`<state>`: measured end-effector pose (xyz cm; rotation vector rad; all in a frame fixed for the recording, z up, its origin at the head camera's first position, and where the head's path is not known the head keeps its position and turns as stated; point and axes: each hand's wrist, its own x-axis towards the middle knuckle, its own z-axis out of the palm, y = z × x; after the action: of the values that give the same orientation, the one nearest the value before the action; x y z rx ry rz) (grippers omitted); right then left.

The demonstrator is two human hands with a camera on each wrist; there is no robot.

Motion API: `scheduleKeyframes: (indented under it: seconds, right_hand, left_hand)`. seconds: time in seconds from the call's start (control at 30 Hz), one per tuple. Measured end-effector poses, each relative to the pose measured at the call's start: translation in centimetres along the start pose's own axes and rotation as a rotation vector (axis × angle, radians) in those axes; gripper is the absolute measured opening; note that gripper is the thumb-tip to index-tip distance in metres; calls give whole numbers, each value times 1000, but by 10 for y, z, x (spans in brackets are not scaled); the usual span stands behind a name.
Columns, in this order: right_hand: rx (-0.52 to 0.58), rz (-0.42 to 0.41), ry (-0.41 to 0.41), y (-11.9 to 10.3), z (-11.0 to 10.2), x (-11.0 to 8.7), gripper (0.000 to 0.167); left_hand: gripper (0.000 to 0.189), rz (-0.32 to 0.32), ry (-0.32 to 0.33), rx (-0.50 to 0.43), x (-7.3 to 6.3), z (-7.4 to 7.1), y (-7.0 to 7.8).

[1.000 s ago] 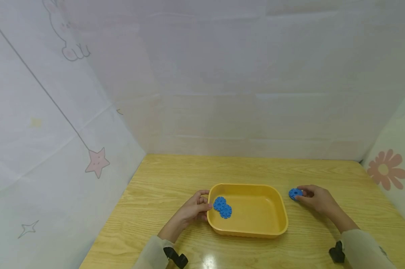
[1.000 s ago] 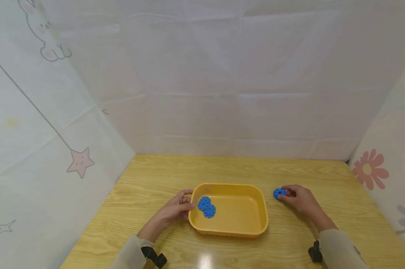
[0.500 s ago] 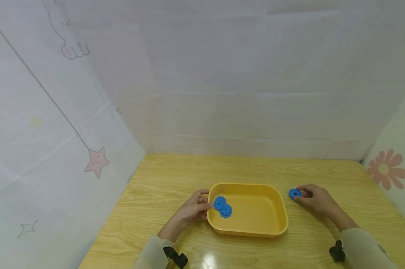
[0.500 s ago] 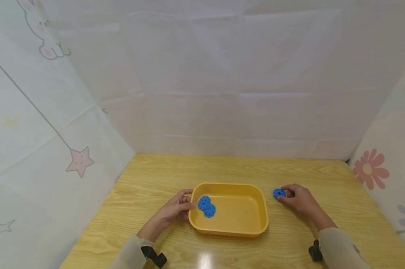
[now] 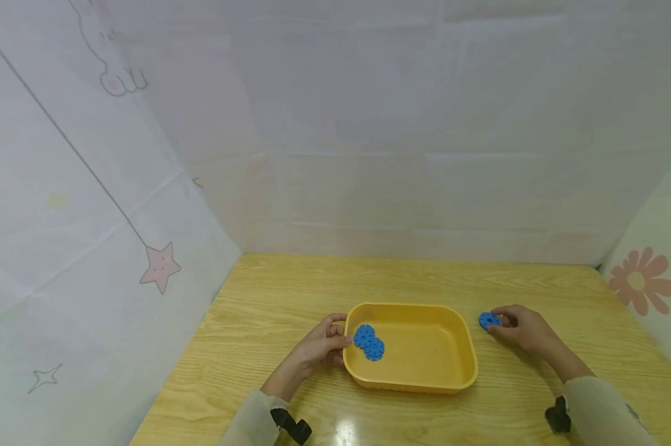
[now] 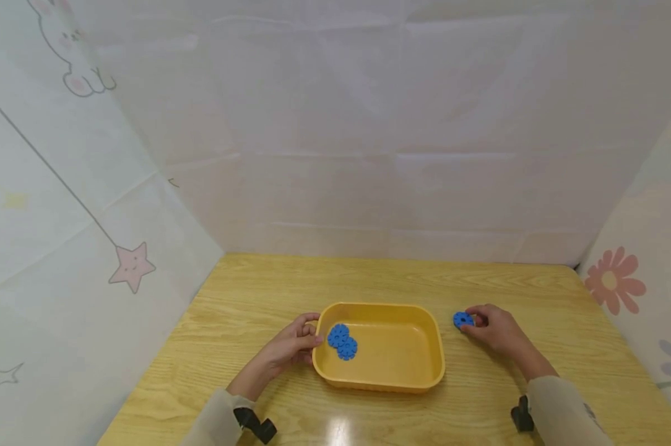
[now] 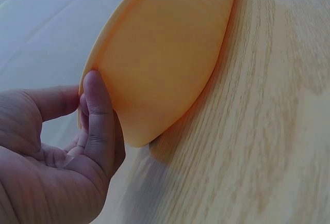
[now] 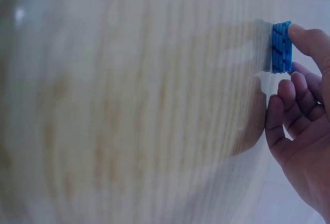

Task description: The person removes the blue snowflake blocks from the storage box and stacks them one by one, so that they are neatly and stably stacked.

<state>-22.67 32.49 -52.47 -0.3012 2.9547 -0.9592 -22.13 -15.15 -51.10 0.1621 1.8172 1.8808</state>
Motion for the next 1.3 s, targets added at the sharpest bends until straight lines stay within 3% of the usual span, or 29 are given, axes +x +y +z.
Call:
scheduleKeyframes:
  seconds: [0.23,0.4,0.67,1.03,1.3]
  right_hand:
    - [0,4,5,3,-2,2,54]
    - [3,-5,73,-4,-6,4,56]
    - [133,-79,166,-54,-4,5,46]
    - [280,-158,151,-116,26,6,37]
    - [302,-109,101,-139,52,13,42]
  left_hand:
    - [61,-2,-4,-11,1,0,-1]
    - [60,0,0,-3,1,0,0]
    - [60,-6,7,2,1,1,1]
    - [60,-10,7,10,0,1,2]
    - [60,-12,12,12,0,2,2]
